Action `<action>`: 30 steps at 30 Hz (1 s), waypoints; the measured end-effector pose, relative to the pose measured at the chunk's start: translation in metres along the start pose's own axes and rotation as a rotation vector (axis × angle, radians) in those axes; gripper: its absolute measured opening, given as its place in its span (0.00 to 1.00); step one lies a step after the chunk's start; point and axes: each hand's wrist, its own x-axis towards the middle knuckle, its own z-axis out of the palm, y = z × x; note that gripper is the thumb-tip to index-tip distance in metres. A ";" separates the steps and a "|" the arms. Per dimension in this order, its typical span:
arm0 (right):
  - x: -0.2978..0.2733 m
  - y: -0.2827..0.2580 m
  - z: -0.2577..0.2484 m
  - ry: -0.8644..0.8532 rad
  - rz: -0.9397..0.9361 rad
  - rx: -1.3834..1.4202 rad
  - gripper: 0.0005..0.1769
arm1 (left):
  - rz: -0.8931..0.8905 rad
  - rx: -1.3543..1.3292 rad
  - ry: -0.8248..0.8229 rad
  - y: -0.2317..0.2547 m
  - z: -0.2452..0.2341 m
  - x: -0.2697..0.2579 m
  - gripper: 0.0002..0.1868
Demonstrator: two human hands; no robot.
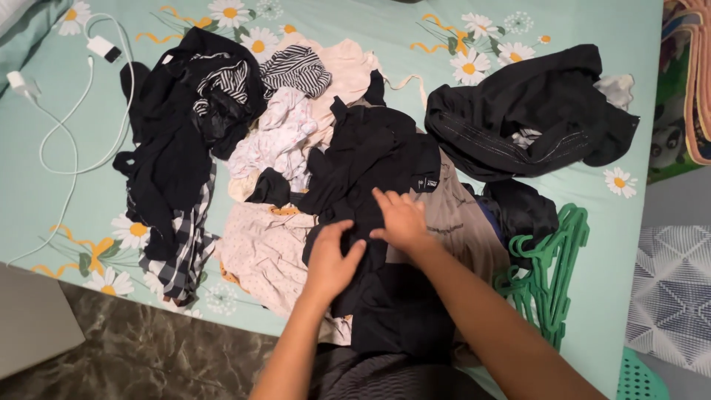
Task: The person puts garments from a bed onto plastic hangers, hangs them on a closet rod, and sorts through remaining clothes on the bed.
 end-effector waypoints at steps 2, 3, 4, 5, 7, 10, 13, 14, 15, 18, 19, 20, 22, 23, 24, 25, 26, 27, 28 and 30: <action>-0.001 -0.004 0.016 0.039 -0.069 -0.100 0.17 | -0.019 -0.013 -0.047 0.000 0.004 -0.001 0.26; -0.006 -0.005 0.026 0.085 -0.093 -0.080 0.14 | -0.037 -0.024 -0.059 -0.001 0.006 -0.003 0.27; -0.012 -0.009 0.037 0.131 -0.115 -0.061 0.12 | -0.054 -0.037 -0.073 -0.002 0.008 -0.004 0.27; -0.019 -0.013 0.045 0.176 -0.137 -0.043 0.10 | -0.088 -0.066 -0.064 -0.003 0.010 -0.005 0.28; -0.035 -0.022 0.053 0.258 -0.139 0.351 0.07 | -0.154 -0.119 -0.041 -0.008 0.011 -0.003 0.30; -0.075 -0.042 0.042 -0.098 -0.298 0.496 0.08 | -0.271 -0.256 -0.050 -0.014 0.013 0.004 0.34; -0.120 -0.060 0.017 -0.161 -0.456 0.689 0.09 | -0.576 -0.035 -0.215 -0.025 0.009 0.016 0.41; -0.126 -0.063 0.010 -0.195 -0.481 0.736 0.08 | -0.523 0.092 -0.253 -0.030 0.010 0.015 0.43; -0.125 -0.062 0.005 -0.140 -0.460 0.733 0.08 | -0.468 0.220 -0.290 -0.036 0.013 0.013 0.46; -0.113 -0.039 0.002 0.096 -0.362 0.720 0.08 | -0.359 0.273 -0.183 -0.062 0.014 0.013 0.34; -0.105 -0.024 0.003 0.229 -0.307 0.712 0.09 | -0.333 0.239 -0.109 -0.071 0.009 0.016 0.27; -0.095 -0.006 0.002 0.362 -0.247 0.561 0.14 | -0.288 0.148 -0.003 -0.080 -0.002 0.023 0.27; -0.080 0.031 0.003 0.492 -0.073 0.339 0.31 | -0.228 -0.012 0.269 -0.089 -0.028 0.027 0.25; -0.076 0.045 0.006 0.491 0.039 0.271 0.43 | -0.212 -0.080 0.436 -0.089 -0.044 0.024 0.25; -0.073 0.057 0.010 0.417 0.061 0.247 0.51 | -0.272 -0.437 0.578 -0.085 -0.055 0.025 0.26; -0.069 0.066 0.015 0.344 0.085 0.223 0.59 | -0.327 -0.799 0.710 -0.081 -0.064 0.026 0.26; -0.069 0.072 0.020 0.268 0.109 0.197 0.67 | -0.311 -0.836 0.776 -0.077 -0.069 0.023 0.28; -0.072 0.074 0.027 0.232 0.142 0.194 0.61 | -0.295 -0.873 0.843 -0.076 -0.073 0.019 0.29; -0.077 0.074 0.034 0.201 0.173 0.189 0.56 | -0.274 -0.912 0.910 -0.076 -0.076 0.017 0.30; -0.086 0.072 0.045 0.203 0.202 0.192 0.42 | -0.399 -0.659 0.795 -0.083 -0.072 0.010 0.32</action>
